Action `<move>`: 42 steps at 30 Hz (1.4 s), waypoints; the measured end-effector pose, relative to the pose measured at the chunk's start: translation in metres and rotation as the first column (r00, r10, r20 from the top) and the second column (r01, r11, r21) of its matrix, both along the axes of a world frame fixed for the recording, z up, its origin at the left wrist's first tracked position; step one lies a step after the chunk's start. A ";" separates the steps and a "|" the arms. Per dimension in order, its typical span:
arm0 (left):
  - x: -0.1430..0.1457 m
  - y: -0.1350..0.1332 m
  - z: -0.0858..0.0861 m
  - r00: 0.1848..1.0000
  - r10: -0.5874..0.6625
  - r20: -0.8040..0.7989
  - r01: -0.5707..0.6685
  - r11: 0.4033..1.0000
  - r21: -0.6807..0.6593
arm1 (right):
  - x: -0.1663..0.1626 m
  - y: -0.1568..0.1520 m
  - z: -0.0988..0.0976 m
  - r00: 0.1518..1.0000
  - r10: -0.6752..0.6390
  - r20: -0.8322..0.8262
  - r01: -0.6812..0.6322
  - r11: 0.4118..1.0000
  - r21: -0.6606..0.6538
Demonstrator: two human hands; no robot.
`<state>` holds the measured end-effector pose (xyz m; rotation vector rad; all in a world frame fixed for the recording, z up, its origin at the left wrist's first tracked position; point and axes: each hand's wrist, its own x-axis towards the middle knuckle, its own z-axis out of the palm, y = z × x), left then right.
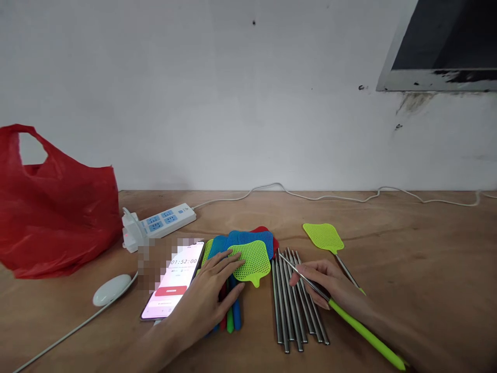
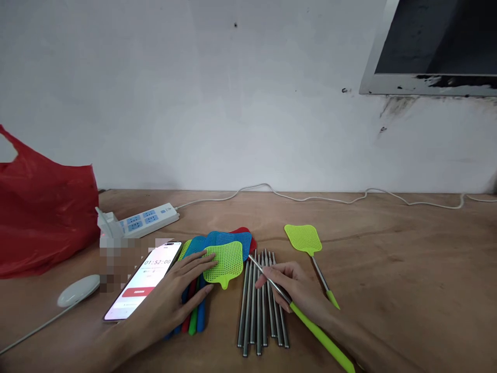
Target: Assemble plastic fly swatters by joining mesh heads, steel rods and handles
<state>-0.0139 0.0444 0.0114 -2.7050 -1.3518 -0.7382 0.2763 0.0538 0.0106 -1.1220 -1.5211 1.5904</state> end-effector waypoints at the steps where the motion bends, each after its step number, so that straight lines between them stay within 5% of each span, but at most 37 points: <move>1: 0.000 0.001 0.001 1.000 -0.008 0.002 0.008 1.000 0.010 | 0.000 -0.001 0.000 1.000 0.030 -0.001 -0.030 0.999 -0.015; 16: 0.005 -0.005 0.012 0.967 -0.230 0.109 0.218 0.970 0.107 | 0.001 -0.013 0.006 0.944 0.326 -0.051 -0.330 0.936 -0.126; 42: 0.008 -0.017 0.019 0.948 -0.281 0.152 0.244 0.944 0.220 | 0.001 -0.011 0.005 0.952 0.285 -0.108 -0.295 0.951 -0.094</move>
